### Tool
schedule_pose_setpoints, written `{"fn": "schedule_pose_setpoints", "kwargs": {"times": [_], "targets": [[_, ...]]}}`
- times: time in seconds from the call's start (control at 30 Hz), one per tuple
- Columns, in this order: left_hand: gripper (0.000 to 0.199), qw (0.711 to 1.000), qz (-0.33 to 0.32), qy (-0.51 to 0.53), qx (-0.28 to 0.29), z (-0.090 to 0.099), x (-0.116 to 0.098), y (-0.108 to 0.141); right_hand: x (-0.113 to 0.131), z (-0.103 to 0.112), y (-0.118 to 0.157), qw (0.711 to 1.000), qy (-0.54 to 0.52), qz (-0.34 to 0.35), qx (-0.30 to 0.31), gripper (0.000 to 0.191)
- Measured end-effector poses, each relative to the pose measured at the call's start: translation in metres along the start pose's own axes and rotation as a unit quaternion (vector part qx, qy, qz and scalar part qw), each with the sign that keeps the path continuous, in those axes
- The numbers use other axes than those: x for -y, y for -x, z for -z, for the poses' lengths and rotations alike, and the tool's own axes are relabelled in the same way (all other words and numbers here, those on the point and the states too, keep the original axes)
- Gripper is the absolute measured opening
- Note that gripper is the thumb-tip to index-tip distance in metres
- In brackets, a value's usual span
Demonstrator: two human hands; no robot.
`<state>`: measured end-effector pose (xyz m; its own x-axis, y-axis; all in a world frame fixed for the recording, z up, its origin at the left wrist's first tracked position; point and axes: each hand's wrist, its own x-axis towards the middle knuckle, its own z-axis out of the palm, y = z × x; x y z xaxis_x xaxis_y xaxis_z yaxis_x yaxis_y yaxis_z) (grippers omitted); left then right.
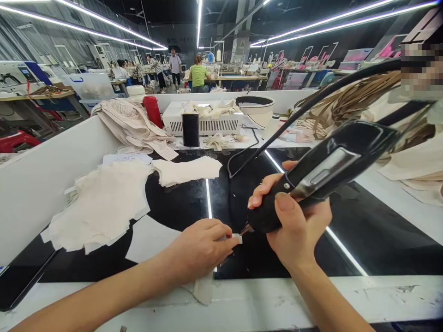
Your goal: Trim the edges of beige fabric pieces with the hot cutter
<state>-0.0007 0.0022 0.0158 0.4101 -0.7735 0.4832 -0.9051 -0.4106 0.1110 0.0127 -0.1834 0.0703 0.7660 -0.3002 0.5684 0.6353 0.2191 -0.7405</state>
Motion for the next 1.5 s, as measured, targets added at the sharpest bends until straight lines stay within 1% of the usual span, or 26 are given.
{"fn": "schedule_pose_setpoints", "kwargs": {"times": [0.13, 0.3, 0.6, 0.73, 0.9, 1.07, 1.23, 1.5], "targets": [[0.023, 1.000, -0.004, 0.003, -0.008, 0.0015, -0.0008, 0.0004, 0.0000, -0.0005, 0.0016, 1.000, 0.002, 0.002, -0.002, 0.043], [0.022, 1.000, -0.008, 0.008, -0.008, 0.0036, -0.0010, 0.0002, -0.0009, -0.0005, 0.0021, 1.000, -0.002, 0.010, 0.003, 0.039], [0.022, 1.000, -0.003, 0.006, -0.002, 0.0006, -0.0009, 0.0009, 0.0016, 0.0007, -0.0008, 1.000, 0.012, 0.021, -0.003, 0.040], [0.022, 1.000, -0.006, 0.008, -0.009, 0.0006, -0.0008, 0.0005, 0.0031, -0.0001, -0.0005, 1.000, -0.001, 0.032, 0.000, 0.041], [0.022, 1.000, -0.004, 0.008, -0.001, 0.0004, -0.0008, 0.0009, 0.0004, 0.0001, 0.0021, 1.000, -0.006, 0.018, 0.011, 0.037], [0.021, 1.000, -0.003, 0.008, 0.002, 0.0005, -0.0004, 0.0016, -0.0020, 0.0001, 0.0019, 1.000, 0.004, 0.022, 0.013, 0.035], [0.023, 1.000, -0.011, 0.009, -0.001, 0.0025, -0.0005, 0.0007, 0.0003, -0.0002, 0.0024, 1.000, 0.009, 0.018, 0.013, 0.035], [0.022, 1.000, -0.010, 0.009, -0.008, -0.0003, 0.0001, 0.0014, 0.0069, 0.0030, 0.0075, 1.000, -0.019, 0.014, 0.010, 0.043]]}}
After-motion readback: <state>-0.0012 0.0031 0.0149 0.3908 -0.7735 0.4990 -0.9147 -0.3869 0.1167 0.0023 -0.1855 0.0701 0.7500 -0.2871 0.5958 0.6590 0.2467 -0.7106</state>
